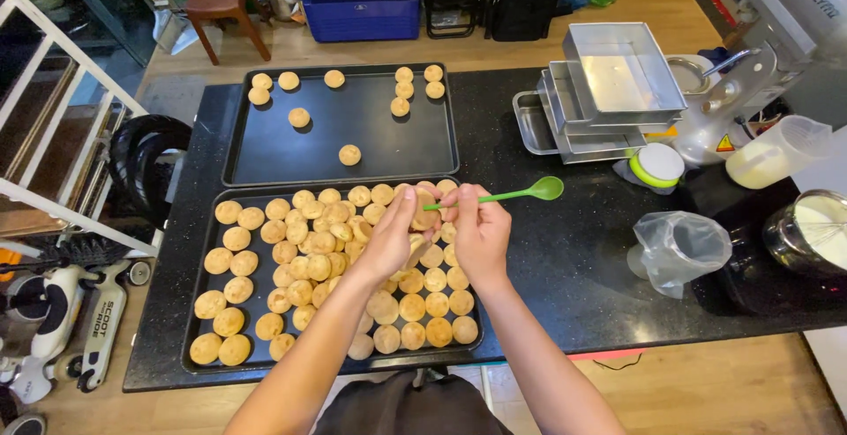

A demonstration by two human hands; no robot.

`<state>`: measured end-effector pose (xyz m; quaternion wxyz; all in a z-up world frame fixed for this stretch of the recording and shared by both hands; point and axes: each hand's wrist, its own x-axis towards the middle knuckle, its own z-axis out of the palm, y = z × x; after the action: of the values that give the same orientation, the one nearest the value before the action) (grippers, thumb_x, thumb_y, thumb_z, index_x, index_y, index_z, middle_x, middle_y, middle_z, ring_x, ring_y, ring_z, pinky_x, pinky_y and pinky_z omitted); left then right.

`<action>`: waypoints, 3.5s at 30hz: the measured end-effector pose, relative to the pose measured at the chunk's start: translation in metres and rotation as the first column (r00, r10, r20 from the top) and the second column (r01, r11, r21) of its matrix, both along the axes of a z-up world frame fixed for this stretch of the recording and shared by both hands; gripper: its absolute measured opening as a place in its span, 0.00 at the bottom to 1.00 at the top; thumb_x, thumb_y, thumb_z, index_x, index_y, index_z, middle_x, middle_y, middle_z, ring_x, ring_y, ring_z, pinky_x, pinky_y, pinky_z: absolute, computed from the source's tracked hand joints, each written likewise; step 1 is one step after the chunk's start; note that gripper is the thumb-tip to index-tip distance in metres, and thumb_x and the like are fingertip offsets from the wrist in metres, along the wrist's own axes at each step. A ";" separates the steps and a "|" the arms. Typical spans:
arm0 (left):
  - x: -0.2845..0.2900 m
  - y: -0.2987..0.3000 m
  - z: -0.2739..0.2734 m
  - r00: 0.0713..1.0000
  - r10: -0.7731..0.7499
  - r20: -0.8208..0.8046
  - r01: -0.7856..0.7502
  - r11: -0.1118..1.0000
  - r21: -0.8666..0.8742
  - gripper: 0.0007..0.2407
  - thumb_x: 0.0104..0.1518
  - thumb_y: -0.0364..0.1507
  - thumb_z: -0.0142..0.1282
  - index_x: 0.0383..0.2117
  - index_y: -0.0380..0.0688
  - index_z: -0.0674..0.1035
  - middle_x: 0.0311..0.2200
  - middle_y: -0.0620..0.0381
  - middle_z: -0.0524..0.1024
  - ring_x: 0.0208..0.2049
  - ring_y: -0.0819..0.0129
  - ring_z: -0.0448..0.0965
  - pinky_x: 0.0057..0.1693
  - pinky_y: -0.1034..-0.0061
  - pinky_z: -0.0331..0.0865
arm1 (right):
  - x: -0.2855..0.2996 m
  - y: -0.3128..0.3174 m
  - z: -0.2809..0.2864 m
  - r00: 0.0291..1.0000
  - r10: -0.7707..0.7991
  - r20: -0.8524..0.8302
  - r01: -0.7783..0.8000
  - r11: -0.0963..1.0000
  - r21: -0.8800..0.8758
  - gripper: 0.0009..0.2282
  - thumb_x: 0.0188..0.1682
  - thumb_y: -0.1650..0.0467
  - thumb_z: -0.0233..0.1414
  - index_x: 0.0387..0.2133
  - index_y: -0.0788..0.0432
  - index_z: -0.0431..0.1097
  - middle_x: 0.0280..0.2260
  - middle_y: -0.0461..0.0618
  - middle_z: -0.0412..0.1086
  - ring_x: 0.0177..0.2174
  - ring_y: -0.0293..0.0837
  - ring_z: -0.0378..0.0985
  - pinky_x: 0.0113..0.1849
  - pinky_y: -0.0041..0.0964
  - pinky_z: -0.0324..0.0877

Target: Poking holes in the bottom of pastry shells using a spoon handle and arranging them on a tray

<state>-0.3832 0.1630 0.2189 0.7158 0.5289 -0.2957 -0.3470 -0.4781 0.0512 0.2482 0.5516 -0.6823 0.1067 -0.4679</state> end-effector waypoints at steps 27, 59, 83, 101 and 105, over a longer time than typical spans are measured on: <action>-0.007 0.135 -0.063 0.559 0.055 -0.827 -0.223 0.971 -0.086 0.25 0.70 0.47 0.32 0.60 0.39 0.67 0.32 0.49 0.71 0.30 0.65 0.69 0.29 0.73 0.65 | -0.028 0.160 -0.006 0.959 -0.273 -0.081 0.259 0.954 -0.154 0.23 0.63 0.70 0.39 0.16 0.59 0.71 0.09 0.43 0.61 0.12 0.37 0.62 0.21 0.26 0.62; 0.041 0.097 -0.074 0.805 0.507 -0.308 -0.410 0.851 0.328 0.23 0.72 0.43 0.29 0.50 0.39 0.76 0.29 0.48 0.77 0.31 0.62 0.79 0.36 0.73 0.71 | 0.038 0.142 -0.091 0.936 0.125 -0.329 -0.124 0.992 0.023 0.14 0.59 0.70 0.45 0.26 0.59 0.75 0.18 0.47 0.71 0.17 0.39 0.70 0.21 0.28 0.66; 0.047 0.102 -0.114 0.644 0.120 0.756 -0.755 0.258 0.602 0.22 0.60 0.47 0.49 0.50 0.43 0.71 0.45 0.48 0.65 0.48 0.46 0.73 0.49 0.58 0.74 | 0.115 0.071 -0.113 0.895 0.089 -0.437 0.146 0.867 0.476 0.19 0.62 0.65 0.44 0.23 0.59 0.75 0.15 0.45 0.65 0.17 0.32 0.61 0.22 0.23 0.59; 0.522 0.065 -0.192 0.405 -0.306 0.861 -0.757 0.416 0.504 0.62 0.27 0.63 0.71 0.70 0.41 0.51 0.66 0.32 0.48 0.70 0.39 0.42 0.71 0.42 0.34 | 0.214 0.020 -0.110 0.842 -0.198 -0.502 0.412 0.837 0.360 0.21 0.63 0.63 0.43 0.22 0.61 0.70 0.19 0.49 0.66 0.17 0.35 0.58 0.22 0.28 0.52; 0.536 0.058 -0.196 0.148 -0.375 0.915 -0.786 0.517 0.339 0.49 0.29 0.67 0.67 0.58 0.50 0.70 0.46 0.48 0.67 0.48 0.50 0.68 0.55 0.58 0.61 | 0.242 0.013 -0.129 0.819 -0.236 -0.523 0.455 0.822 0.342 0.21 0.63 0.61 0.44 0.24 0.61 0.71 0.16 0.47 0.62 0.17 0.32 0.58 0.21 0.24 0.53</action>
<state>0.1525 0.2208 0.0232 0.0602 0.9170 -0.3785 0.1104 -0.2365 0.0643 0.1194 0.5564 -0.5931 0.4649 -0.3500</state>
